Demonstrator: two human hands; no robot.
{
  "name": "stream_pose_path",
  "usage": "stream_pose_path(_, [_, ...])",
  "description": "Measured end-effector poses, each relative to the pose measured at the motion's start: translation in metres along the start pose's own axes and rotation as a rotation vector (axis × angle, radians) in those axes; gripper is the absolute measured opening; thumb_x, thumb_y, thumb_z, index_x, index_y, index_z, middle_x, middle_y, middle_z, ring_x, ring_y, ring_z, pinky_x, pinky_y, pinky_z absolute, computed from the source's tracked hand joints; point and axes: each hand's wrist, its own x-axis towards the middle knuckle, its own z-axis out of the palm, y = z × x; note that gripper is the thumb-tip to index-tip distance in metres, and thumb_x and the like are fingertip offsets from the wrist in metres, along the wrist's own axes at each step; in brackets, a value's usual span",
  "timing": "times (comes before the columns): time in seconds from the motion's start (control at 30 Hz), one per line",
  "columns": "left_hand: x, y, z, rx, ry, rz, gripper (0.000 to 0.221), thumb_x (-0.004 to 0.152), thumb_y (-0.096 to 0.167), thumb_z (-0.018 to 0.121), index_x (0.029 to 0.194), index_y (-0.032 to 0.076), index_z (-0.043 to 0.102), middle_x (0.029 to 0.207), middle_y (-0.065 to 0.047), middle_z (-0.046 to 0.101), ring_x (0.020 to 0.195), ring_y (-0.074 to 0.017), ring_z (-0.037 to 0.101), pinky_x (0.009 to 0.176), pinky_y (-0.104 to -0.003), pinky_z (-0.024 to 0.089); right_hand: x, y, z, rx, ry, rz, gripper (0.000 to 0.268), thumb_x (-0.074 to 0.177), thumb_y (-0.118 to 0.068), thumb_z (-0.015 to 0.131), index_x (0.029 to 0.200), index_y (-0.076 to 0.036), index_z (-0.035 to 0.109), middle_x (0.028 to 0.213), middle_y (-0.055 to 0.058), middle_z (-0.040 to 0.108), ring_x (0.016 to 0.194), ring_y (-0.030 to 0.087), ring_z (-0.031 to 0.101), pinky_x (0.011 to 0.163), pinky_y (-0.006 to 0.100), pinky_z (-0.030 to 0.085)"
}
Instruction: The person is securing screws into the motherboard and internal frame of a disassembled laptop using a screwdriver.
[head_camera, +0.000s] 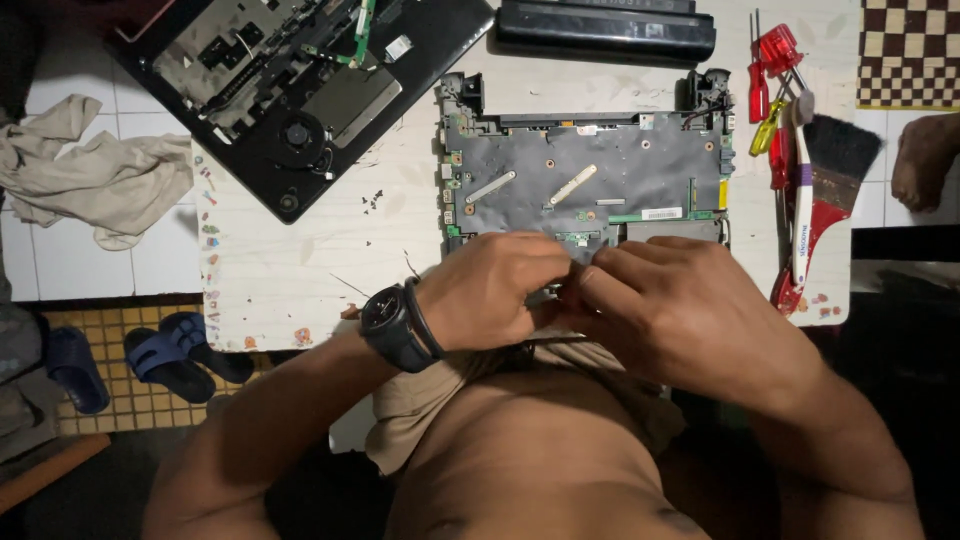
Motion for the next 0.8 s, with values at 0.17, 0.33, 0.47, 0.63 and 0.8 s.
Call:
stream_pose_path(0.17, [-0.004, -0.006, 0.004, -0.038, 0.029, 0.020, 0.020, 0.079, -0.010, 0.058, 0.072, 0.002, 0.044, 0.073, -0.010, 0.049, 0.065, -0.0283, 0.047, 0.060, -0.040, 0.039, 0.003, -0.007, -0.005, -0.155, -0.017, 0.022, 0.026, 0.105, -0.033, 0.063, 0.093, -0.011, 0.056, 0.079, 0.004, 0.058, 0.065, 0.027, 0.061, 0.057, 0.043, 0.049])
stream_pose_path(0.33, [-0.006, -0.007, 0.000, -0.025, 0.014, 0.019, 0.024, 0.079, -0.011, 0.060, 0.069, 0.002, 0.043, 0.072, -0.009, 0.049, 0.062, -0.0262, 0.047, 0.054, -0.039, 0.038, 0.001, -0.006, -0.008, -0.040, -0.059, 0.016, 0.018, 0.102, -0.024, 0.064, 0.106, -0.008, 0.059, 0.091, 0.007, 0.062, 0.076, 0.029, 0.065, 0.063, 0.043, 0.052])
stream_pose_path(0.47, [-0.011, -0.015, -0.011, 0.329, -0.116, -0.036, 0.065, 0.073, 0.020, 0.068, 0.134, -0.001, 0.058, 0.134, -0.022, 0.062, 0.122, -0.0385, 0.060, 0.108, -0.051, 0.046, -0.004, -0.005, 0.000, -0.025, -0.053, 0.014, 0.010, 0.101, -0.011, 0.058, 0.107, -0.003, 0.057, 0.090, 0.010, 0.058, 0.071, 0.031, 0.058, 0.059, 0.044, 0.049])
stream_pose_path(0.63, [-0.025, -0.024, -0.010, 0.554, -0.106, -0.038, 0.064, 0.086, 0.042, 0.075, 0.135, 0.003, 0.059, 0.149, -0.019, 0.054, 0.129, -0.0370, 0.054, 0.106, -0.049, 0.040, -0.010, -0.006, 0.001, -0.067, -0.115, -0.021, 0.027, 0.089, -0.007, 0.061, 0.116, -0.004, 0.057, 0.097, 0.012, 0.059, 0.080, 0.033, 0.061, 0.063, 0.045, 0.051])
stream_pose_path(0.8, [-0.035, -0.033, -0.007, 0.511, -0.100, -0.052, 0.070, 0.088, 0.041, 0.076, 0.145, 0.007, 0.054, 0.158, -0.014, 0.047, 0.139, -0.0334, 0.049, 0.112, -0.050, 0.037, -0.009, -0.006, 0.005, -0.150, -0.188, -0.076, 0.015, 0.091, -0.014, 0.059, 0.104, -0.006, 0.055, 0.083, 0.008, 0.057, 0.072, 0.031, 0.061, 0.057, 0.043, 0.050])
